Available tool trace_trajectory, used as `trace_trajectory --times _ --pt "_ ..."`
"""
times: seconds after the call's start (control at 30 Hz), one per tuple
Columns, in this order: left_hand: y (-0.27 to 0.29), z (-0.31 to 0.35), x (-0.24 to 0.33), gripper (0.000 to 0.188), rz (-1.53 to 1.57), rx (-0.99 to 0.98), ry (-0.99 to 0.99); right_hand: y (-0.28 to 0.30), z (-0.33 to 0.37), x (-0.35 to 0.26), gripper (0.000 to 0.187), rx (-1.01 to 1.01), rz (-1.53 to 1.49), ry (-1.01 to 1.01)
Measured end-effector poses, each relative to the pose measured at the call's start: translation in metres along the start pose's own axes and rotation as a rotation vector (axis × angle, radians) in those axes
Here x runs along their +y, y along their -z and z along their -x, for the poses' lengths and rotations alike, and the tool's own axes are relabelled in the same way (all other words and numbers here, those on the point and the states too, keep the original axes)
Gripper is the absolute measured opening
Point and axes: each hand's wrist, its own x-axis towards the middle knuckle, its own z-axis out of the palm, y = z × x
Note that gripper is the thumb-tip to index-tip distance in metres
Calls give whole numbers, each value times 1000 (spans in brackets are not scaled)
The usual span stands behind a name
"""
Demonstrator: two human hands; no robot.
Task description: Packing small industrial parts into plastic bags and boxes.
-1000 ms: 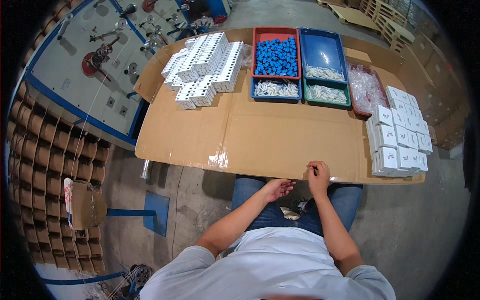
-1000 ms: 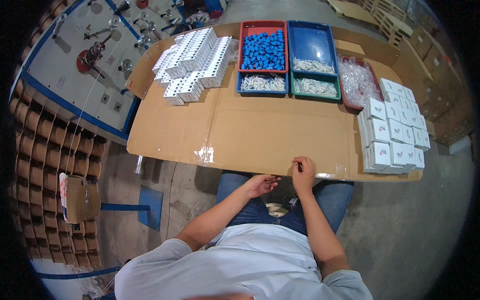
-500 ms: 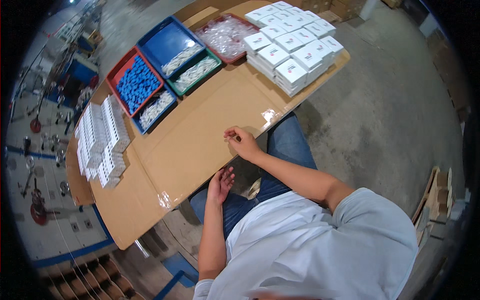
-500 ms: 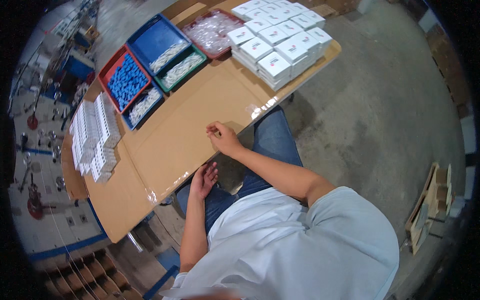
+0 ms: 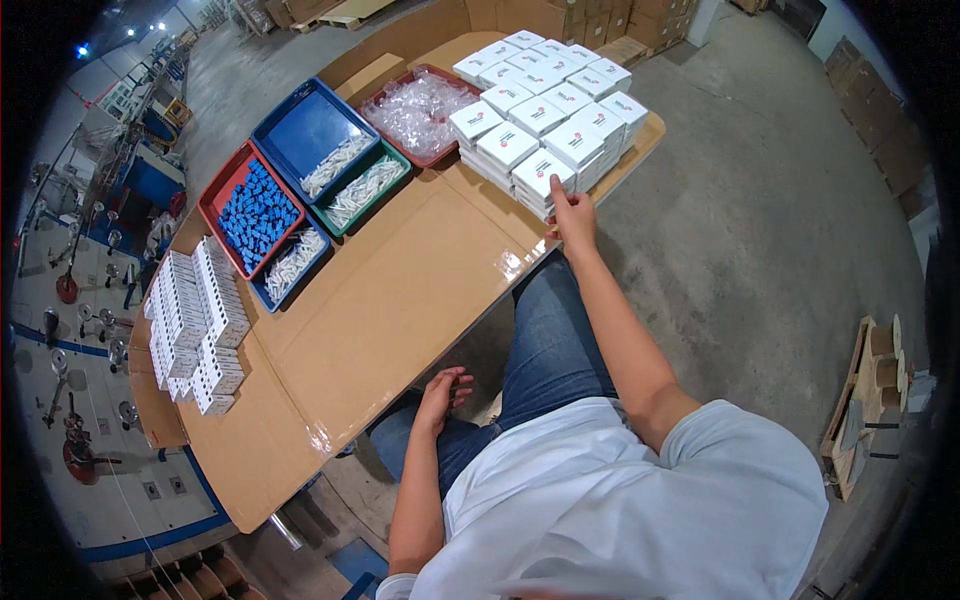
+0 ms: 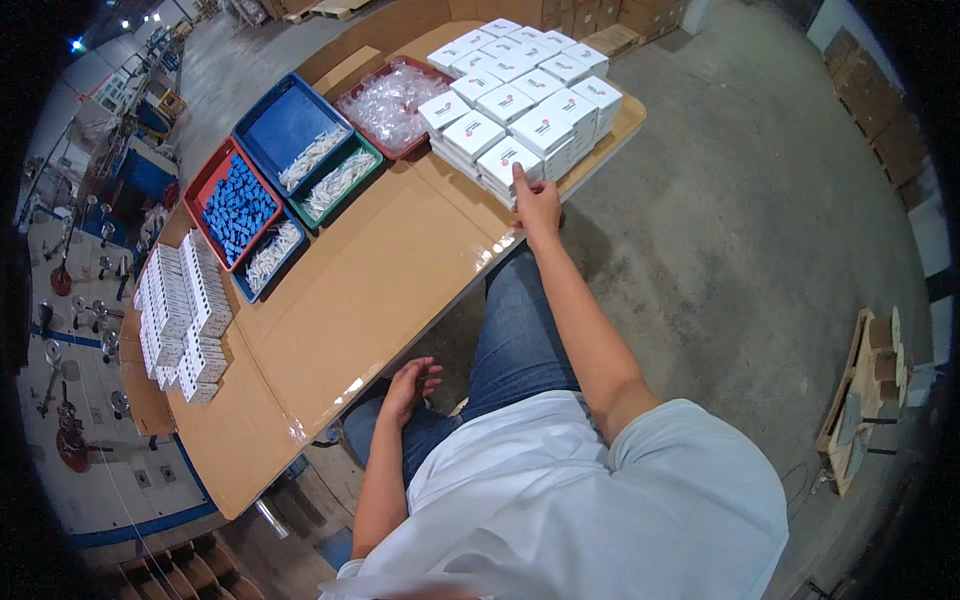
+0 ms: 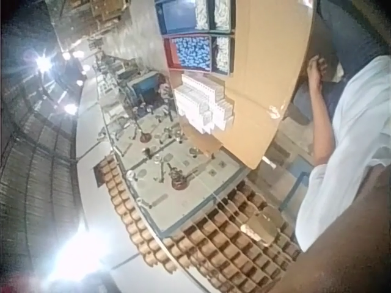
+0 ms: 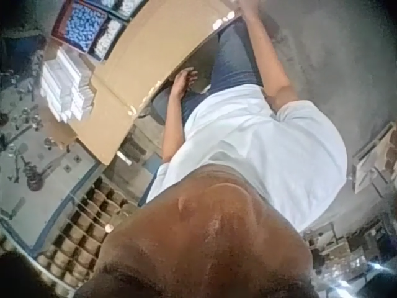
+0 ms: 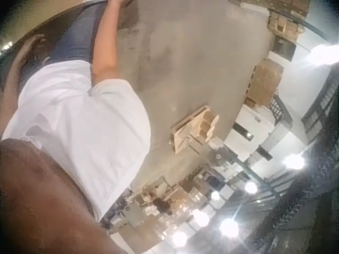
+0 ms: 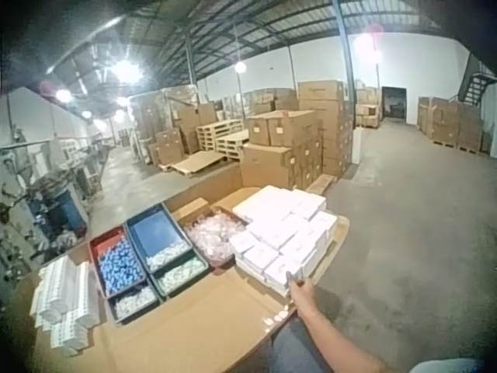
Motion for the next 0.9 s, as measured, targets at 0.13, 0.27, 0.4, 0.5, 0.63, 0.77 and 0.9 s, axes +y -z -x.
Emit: trace_trajectory --times 0.13,0.27,0.4,0.5,0.63,0.77,0.9 --pt "4 -3 -3 36 -16 8 -17 8 -18 -11 65 -153 194 -36" --pt "10 -4 -7 35 -6 55 -45 12 -27 -5 60 -262 140 -12" --pt "8 0 -10 35 -9 63 -23 16 -38 5 52 -287 73 21" --pt "6 2 -7 35 -14 55 -24 22 -38 9 46 -346 -21 21" --pt "8 2 -6 35 -36 55 -42 40 -31 10 39 -475 -188 -106" --pt "9 3 -7 37 -28 62 -41 66 -3 -1 39 -664 -325 -156" --pt "8 5 -9 38 -20 29 -56 81 27 -26 42 -845 -314 -17"
